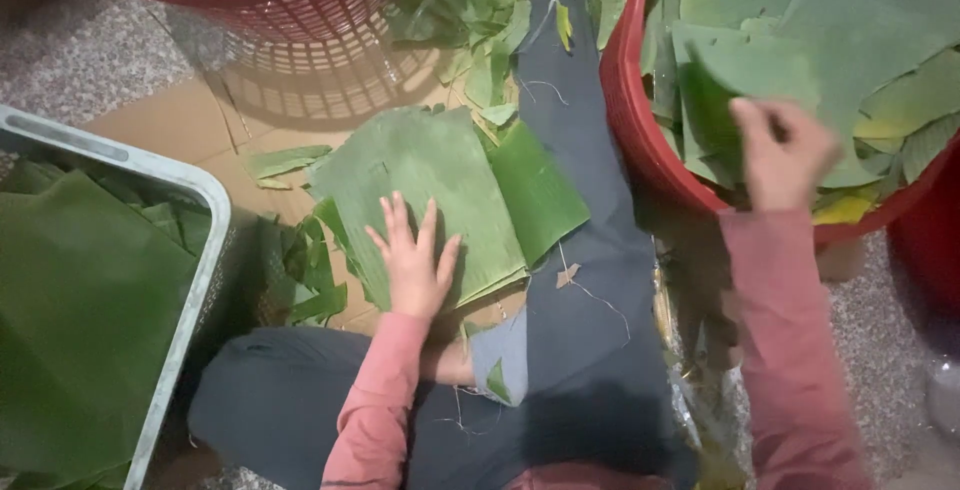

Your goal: Sorting and stacking cut banana leaf pieces into a neat pile while sitting on the floor.

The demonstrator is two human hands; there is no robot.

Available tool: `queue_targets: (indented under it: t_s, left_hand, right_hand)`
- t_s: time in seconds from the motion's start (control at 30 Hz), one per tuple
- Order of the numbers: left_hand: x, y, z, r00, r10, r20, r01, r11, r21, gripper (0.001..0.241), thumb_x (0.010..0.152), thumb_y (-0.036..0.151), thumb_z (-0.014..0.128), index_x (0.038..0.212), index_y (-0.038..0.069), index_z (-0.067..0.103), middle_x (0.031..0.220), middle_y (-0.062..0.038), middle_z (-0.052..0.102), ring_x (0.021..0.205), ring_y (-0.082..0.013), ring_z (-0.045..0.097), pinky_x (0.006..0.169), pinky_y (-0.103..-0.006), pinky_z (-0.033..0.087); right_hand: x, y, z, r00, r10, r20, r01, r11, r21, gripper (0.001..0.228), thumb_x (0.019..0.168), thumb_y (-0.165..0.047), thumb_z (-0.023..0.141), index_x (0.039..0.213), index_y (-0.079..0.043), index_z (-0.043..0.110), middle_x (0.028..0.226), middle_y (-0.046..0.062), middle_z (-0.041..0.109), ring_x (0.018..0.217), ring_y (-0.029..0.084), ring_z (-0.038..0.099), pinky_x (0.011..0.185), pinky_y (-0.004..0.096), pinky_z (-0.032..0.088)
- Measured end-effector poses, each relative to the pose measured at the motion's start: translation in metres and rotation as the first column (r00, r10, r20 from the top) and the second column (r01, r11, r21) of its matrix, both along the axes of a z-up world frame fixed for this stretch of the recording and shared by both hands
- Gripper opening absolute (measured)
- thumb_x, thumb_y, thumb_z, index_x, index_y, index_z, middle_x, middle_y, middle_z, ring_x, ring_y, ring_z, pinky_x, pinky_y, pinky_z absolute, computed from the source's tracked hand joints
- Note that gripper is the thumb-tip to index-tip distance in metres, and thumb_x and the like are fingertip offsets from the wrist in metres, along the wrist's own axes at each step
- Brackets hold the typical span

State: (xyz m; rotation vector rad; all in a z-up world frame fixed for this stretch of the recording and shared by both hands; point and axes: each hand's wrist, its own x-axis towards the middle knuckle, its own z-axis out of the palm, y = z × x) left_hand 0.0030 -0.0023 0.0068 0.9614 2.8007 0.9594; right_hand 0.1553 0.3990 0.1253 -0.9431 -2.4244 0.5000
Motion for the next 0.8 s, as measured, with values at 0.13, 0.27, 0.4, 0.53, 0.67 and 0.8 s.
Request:
queue_targets:
  t_s: [0.13, 0.27, 0.4, 0.53, 0.67, 0.8]
  left_hand:
    - [0.011, 0.002, 0.015, 0.998, -0.023, 0.059, 0.007, 0.968, 0.251, 0.053, 0.094, 0.022, 0.068, 0.142, 0.003, 0.057, 0.16, -0.024, 0.04, 0.153, -0.0418, 0.033, 0.128, -0.0557, 0.017]
    - [0.031, 0.015, 0.051, 0.881, -0.25, 0.402, -0.014, 0.835, 0.55, 0.06, 0.089, 0.005, 0.068, 0.146, 0.006, 0.052, 0.149, -0.016, 0.057, 0.138, -0.0308, 0.056, 0.116, -0.0422, 0.047]
    - [0.061, 0.017, -0.022, 0.101, -0.865, 0.492, -0.608, 0.338, 0.719, 0.08, 0.096, 0.041, 0.067, 0.16, 0.022, 0.024, 0.143, -0.018, 0.056, 0.125, -0.0372, 0.062, 0.1, -0.0523, 0.052]
    - [0.007, -0.008, 0.093, 0.17, -0.015, 0.985, -0.861, 0.484, 0.156, 0.106, 0.066, 0.023, 0.092, 0.154, 0.004, 0.035, 0.144, -0.018, 0.041, 0.12, -0.0276, 0.052, 0.098, -0.06, 0.046]
    - [-0.034, -0.052, 0.008, 0.633, 0.237, 0.736, -0.659, 0.665, 0.352, 0.071, 0.083, 0.002, 0.083, 0.147, 0.007, 0.052, 0.1, -0.014, 0.074, 0.074, -0.0139, 0.065, 0.071, -0.0303, 0.057]
    - [-0.029, -0.038, 0.013, 0.8, 0.564, 0.204, -0.587, 0.807, 0.069, 0.073, 0.084, 0.011, 0.081, 0.15, 0.022, 0.053, 0.104, -0.009, 0.07, 0.091, -0.0228, 0.066, 0.093, -0.0529, 0.042]
  right_hand:
    - [-0.007, -0.085, 0.092, 0.923, 0.015, -0.385, -0.093, 0.978, -0.185, 0.023, 0.112, 0.002, 0.056, 0.132, 0.014, 0.058, 0.128, 0.028, 0.059, 0.118, 0.035, 0.059, 0.111, 0.047, 0.051]
    - [0.028, -0.073, 0.059, 0.814, 0.535, -0.226, -0.491, 0.842, 0.223, 0.017, 0.102, 0.026, 0.049, 0.097, 0.012, 0.057, 0.077, 0.006, 0.039, 0.061, 0.019, 0.03, 0.048, 0.035, 0.021]
    - [-0.026, -0.179, 0.063, 0.952, 0.168, -0.255, -0.26, 0.882, -0.392, 0.027, 0.084, 0.005, 0.06, 0.11, 0.012, 0.061, 0.091, 0.015, 0.059, 0.077, 0.02, 0.054, 0.07, 0.034, 0.049]
    - [-0.073, -0.219, -0.018, 0.972, -0.065, -0.227, -0.153, 0.56, -0.814, 0.023, 0.096, -0.016, 0.075, 0.113, 0.0, 0.075, 0.095, 0.011, 0.077, 0.09, 0.013, 0.063, 0.083, 0.035, 0.056]
    - [-0.099, -0.233, -0.107, 0.98, 0.08, -0.182, -0.187, 0.682, -0.707, 0.014, 0.096, -0.014, 0.078, 0.105, -0.003, 0.079, 0.091, 0.014, 0.078, 0.082, 0.022, 0.073, 0.078, 0.037, 0.059]
    - [-0.106, -0.236, -0.118, 0.987, 0.159, 0.006, -0.13, 0.827, -0.547, 0.014, 0.095, -0.019, 0.078, 0.105, -0.01, 0.08, 0.089, 0.011, 0.079, 0.083, 0.024, 0.076, 0.071, 0.037, 0.06]
